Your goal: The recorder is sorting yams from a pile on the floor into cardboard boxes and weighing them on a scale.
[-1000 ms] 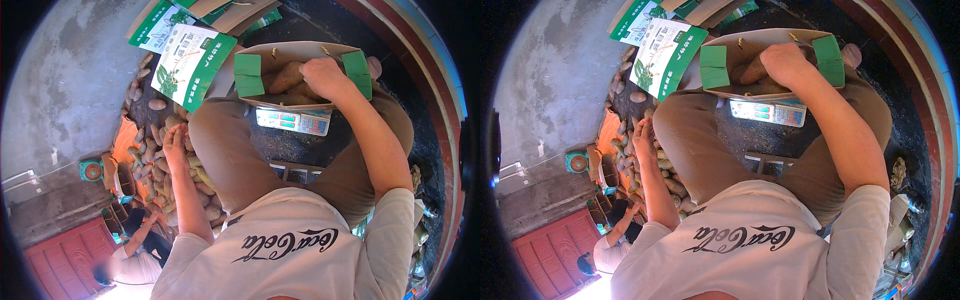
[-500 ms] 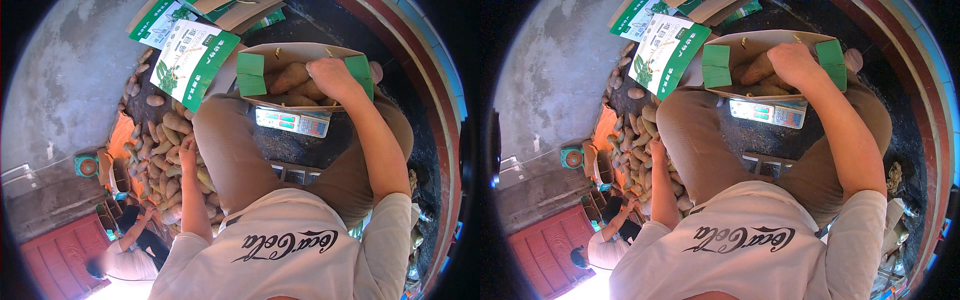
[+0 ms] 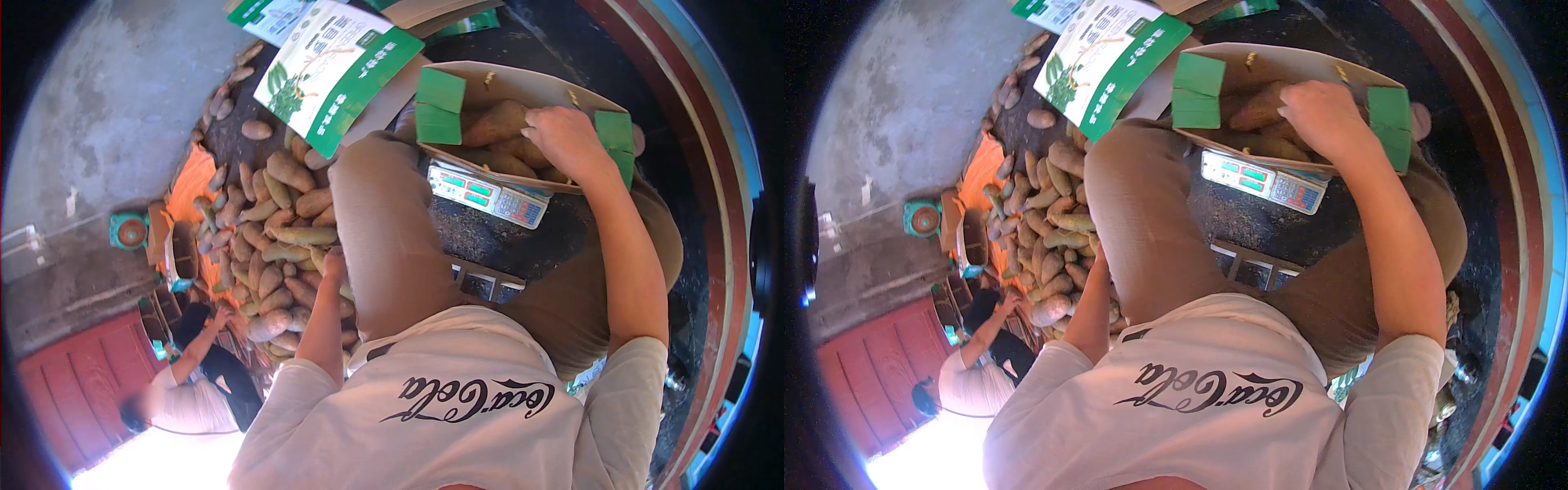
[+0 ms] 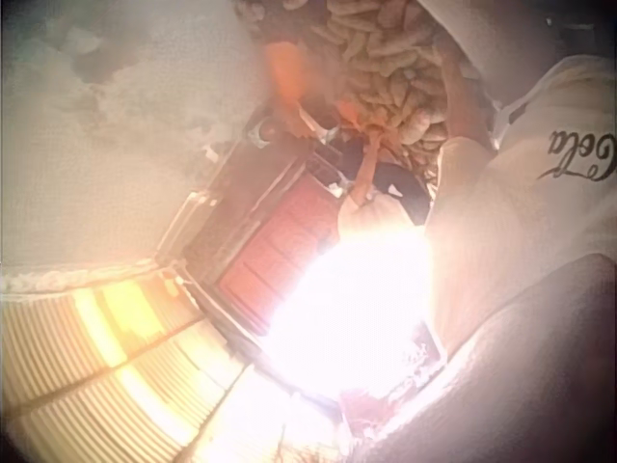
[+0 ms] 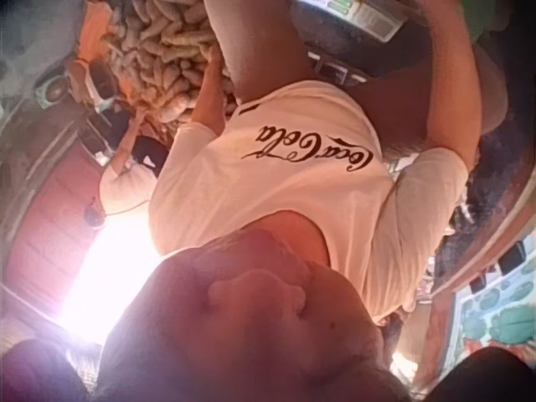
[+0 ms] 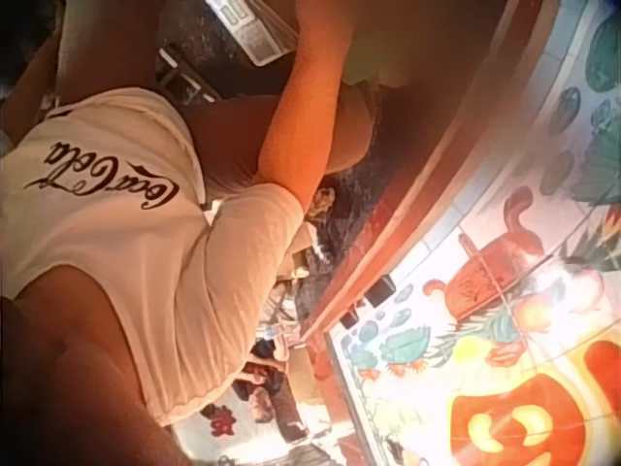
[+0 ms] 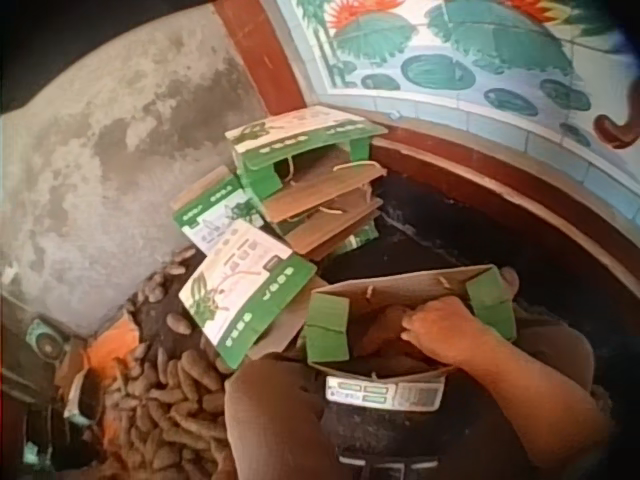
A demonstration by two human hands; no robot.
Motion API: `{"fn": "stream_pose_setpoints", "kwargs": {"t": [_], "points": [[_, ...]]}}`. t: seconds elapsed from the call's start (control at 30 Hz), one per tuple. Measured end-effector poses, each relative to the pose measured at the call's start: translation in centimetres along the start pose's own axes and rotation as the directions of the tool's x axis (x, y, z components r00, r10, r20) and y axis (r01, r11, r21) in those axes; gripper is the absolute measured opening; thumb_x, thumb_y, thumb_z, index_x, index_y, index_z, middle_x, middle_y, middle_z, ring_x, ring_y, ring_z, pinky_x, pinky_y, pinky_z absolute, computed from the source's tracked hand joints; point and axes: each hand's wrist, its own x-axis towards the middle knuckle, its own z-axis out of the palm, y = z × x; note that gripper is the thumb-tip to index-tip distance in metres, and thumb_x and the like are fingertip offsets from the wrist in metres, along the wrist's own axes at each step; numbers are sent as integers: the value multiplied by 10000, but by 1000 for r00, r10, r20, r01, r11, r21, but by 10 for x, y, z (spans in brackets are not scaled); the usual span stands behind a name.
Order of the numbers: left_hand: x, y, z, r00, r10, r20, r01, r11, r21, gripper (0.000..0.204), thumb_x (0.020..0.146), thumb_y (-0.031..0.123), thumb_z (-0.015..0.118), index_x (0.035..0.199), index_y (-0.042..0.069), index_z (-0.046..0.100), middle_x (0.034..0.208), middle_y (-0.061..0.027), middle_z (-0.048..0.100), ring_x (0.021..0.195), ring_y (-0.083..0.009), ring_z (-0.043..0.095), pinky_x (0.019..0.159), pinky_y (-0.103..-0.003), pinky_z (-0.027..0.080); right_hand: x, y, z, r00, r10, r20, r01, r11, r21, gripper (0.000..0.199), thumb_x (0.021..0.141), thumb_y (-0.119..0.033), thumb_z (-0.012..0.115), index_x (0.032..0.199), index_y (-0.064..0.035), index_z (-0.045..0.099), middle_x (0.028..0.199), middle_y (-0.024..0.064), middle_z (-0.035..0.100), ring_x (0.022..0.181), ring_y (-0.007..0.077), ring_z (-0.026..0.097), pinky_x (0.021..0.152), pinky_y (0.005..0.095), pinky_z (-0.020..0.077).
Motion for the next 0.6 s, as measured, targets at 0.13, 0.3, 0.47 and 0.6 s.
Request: {"fn": "stream_pose_setpoints", "kwargs": {"t": [0.13,0.3,0.47,0.6], "points": [[-33,24,9,982,-182,-56,190,950,249,289,768,277,595,957,61,626,935,-184,626,907,-312,600,799,-389,462,-6,-2,-3,1000,-5,29,6,999,-45,190,791,-208,570,733,-27,585,755,154,615,767,324,598,694,433,463],[-58,22,-2,939,-335,-82,321,761,563,492,711,286,642,1163,127,530,1225,-162,476,1127,-322,476,942,-381,401,-2,-8,3,999,-53,-6,53,998,21,147,795,-157,557,742,-24,524,742,173,588,759,344,575,678,441,442],[-83,33,-12,887,-378,-266,462,741,487,680,692,311,656,1299,153,393,1306,-148,398,1192,-316,415,980,-378,373,2,-19,1,997,-73,26,69,991,112,122,784,-122,568,737,-28,506,749,172,577,759,349,567,660,439,431],[-79,27,-18,838,-518,-173,544,764,348,751,691,290,671,1335,131,320,1339,-173,342,1223,-324,369,996,-379,352,4,-19,8,996,-80,26,75,984,160,145,782,-144,585,751,-26,506,763,165,575,763,352,563,658,442,430]]}}
